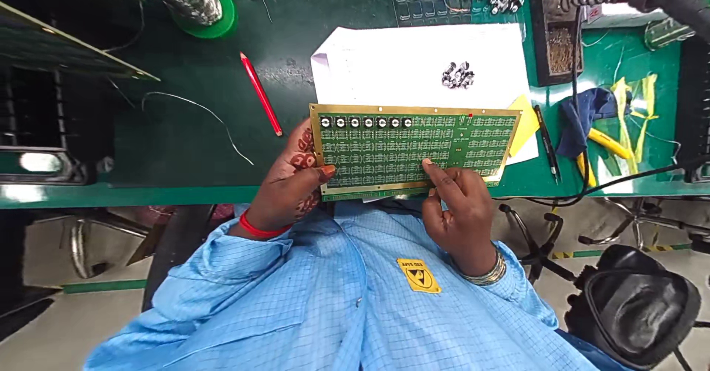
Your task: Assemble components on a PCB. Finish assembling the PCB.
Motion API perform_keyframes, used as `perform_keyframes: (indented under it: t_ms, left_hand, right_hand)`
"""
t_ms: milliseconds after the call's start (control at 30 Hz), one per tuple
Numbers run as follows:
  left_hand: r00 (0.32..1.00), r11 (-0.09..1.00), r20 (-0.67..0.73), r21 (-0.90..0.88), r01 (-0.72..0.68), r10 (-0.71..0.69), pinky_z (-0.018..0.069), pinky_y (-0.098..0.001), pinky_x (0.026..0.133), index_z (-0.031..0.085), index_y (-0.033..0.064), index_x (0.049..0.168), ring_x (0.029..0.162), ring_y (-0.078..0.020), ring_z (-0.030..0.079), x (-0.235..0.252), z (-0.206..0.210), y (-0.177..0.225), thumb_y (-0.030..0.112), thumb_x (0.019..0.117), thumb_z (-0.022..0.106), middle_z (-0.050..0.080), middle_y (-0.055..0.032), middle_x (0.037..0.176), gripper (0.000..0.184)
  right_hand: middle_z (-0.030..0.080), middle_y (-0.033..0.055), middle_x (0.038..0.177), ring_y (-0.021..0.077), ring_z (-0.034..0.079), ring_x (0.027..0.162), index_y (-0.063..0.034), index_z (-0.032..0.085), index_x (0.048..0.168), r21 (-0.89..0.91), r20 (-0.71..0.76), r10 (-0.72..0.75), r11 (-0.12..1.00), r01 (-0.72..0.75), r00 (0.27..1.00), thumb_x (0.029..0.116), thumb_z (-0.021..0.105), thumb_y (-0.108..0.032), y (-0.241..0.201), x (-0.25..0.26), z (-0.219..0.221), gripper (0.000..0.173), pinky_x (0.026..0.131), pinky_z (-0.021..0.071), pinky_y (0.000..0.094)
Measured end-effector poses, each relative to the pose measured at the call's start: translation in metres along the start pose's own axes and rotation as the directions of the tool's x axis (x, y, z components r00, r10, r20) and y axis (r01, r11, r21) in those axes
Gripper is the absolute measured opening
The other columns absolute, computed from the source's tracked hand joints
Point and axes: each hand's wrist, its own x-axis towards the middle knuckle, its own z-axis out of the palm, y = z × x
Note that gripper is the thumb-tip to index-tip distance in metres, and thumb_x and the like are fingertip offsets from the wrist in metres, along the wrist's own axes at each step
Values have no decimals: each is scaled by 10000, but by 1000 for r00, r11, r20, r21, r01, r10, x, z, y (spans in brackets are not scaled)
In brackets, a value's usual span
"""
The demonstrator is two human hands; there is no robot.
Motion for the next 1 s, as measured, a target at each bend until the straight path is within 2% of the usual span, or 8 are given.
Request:
perform_keyframes:
  t_ms: [300,733,1000]
  left_hand:
    - [1000,1000,-18,10,12,-12,562,-237,955,364,175,1475,1117,-34,652,0,1,1,-62,915,453,648,100,1264,614]
    - [1000,999,-23,29,-21,22,555,-240,969,397,184,1465,1119,-36,652,-1,1,-1,-49,909,457,657,106,1256,606]
    - [1000,999,-21,27,-23,23,556,-237,965,408,178,1448,1113,-34,654,0,1,-1,-60,899,445,662,107,1246,599]
  right_hand:
    - [624,117,816,213,564,754,-100,764,1217,8,-2,-1,1000,1,1000,921,508,-132,0,-1,1,393,669,436,321]
    - [620,109,816,202,564,761,-67,798,1088,-24,-93,78,996,-80,993,915,520,-126,12,-3,-7,332,672,450,308]
    - [617,107,811,197,562,760,-65,798,1096,-22,-101,74,997,-76,992,908,522,-121,13,-3,-6,339,672,448,296]
